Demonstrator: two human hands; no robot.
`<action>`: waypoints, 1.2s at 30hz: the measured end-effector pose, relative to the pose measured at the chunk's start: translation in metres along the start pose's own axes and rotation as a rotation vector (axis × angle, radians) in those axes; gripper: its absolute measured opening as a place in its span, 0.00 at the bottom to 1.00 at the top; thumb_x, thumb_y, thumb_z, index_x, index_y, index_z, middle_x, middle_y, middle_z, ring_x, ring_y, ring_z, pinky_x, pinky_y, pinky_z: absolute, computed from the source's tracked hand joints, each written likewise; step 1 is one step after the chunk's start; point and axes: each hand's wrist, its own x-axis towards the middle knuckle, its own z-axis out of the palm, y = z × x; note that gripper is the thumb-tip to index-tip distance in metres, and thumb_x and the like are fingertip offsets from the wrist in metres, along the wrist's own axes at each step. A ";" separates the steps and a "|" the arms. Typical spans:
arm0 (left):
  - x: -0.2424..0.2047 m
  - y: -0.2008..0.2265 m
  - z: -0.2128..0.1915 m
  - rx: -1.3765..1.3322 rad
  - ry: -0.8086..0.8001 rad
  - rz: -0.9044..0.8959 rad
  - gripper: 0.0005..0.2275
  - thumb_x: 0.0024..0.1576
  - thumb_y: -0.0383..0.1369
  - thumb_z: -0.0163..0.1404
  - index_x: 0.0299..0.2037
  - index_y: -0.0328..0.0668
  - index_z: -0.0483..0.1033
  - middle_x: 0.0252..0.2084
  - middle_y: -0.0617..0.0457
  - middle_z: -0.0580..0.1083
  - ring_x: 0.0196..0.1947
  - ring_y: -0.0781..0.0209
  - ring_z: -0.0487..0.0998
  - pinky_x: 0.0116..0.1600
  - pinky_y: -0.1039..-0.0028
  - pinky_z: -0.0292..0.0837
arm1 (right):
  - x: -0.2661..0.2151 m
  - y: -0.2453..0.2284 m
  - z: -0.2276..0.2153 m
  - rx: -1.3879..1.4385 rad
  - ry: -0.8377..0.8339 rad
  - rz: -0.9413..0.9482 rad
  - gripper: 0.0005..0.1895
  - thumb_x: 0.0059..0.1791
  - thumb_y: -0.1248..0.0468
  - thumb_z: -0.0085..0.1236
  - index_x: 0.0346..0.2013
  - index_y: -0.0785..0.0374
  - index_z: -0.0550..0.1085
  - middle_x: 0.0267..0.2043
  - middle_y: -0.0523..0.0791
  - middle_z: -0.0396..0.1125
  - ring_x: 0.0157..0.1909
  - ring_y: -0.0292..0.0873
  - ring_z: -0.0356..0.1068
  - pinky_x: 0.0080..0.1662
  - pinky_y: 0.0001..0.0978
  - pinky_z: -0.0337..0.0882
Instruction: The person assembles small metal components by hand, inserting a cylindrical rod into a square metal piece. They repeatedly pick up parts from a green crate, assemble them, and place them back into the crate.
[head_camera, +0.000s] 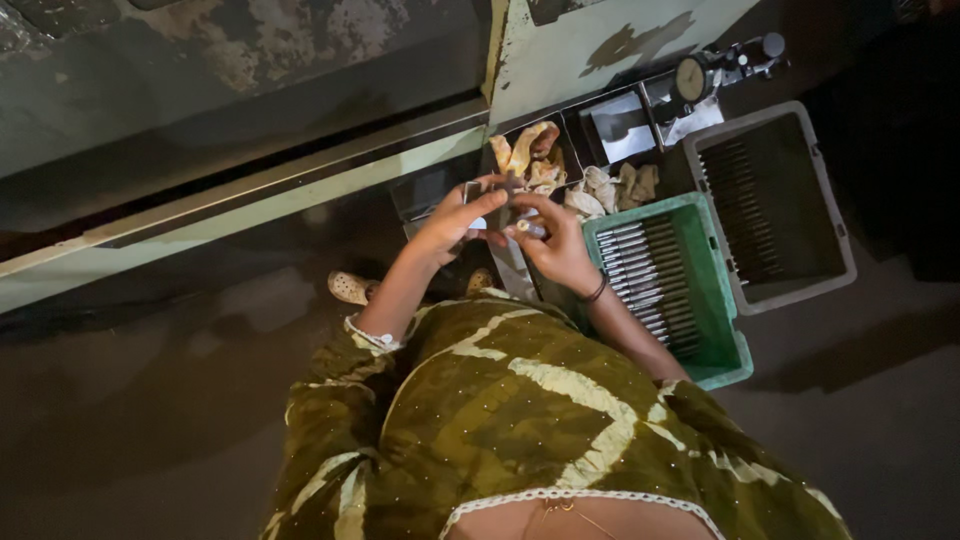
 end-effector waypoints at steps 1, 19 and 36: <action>-0.001 0.005 0.000 0.017 -0.034 -0.011 0.27 0.56 0.44 0.58 0.62 0.39 0.69 0.47 0.48 0.77 0.38 0.61 0.82 0.37 0.71 0.84 | 0.000 -0.003 -0.001 0.005 -0.013 -0.022 0.20 0.50 0.73 0.63 0.57 0.70 0.71 0.51 0.49 0.71 0.49 0.37 0.74 0.45 0.28 0.76; -0.017 0.020 0.019 0.099 -0.208 0.183 0.34 0.52 0.25 0.62 0.71 0.39 0.62 0.56 0.51 0.74 0.42 0.66 0.79 0.36 0.73 0.83 | 0.002 -0.060 -0.038 -0.245 0.084 -0.249 0.16 0.48 0.76 0.64 0.50 0.67 0.75 0.48 0.51 0.70 0.49 0.42 0.72 0.47 0.31 0.74; -0.009 0.022 0.013 0.482 -0.248 0.399 0.32 0.49 0.30 0.69 0.65 0.37 0.72 0.61 0.48 0.76 0.51 0.61 0.76 0.54 0.70 0.72 | 0.002 -0.028 -0.042 0.035 -0.028 0.045 0.06 0.55 0.71 0.58 0.44 0.70 0.70 0.42 0.48 0.73 0.44 0.35 0.73 0.44 0.28 0.75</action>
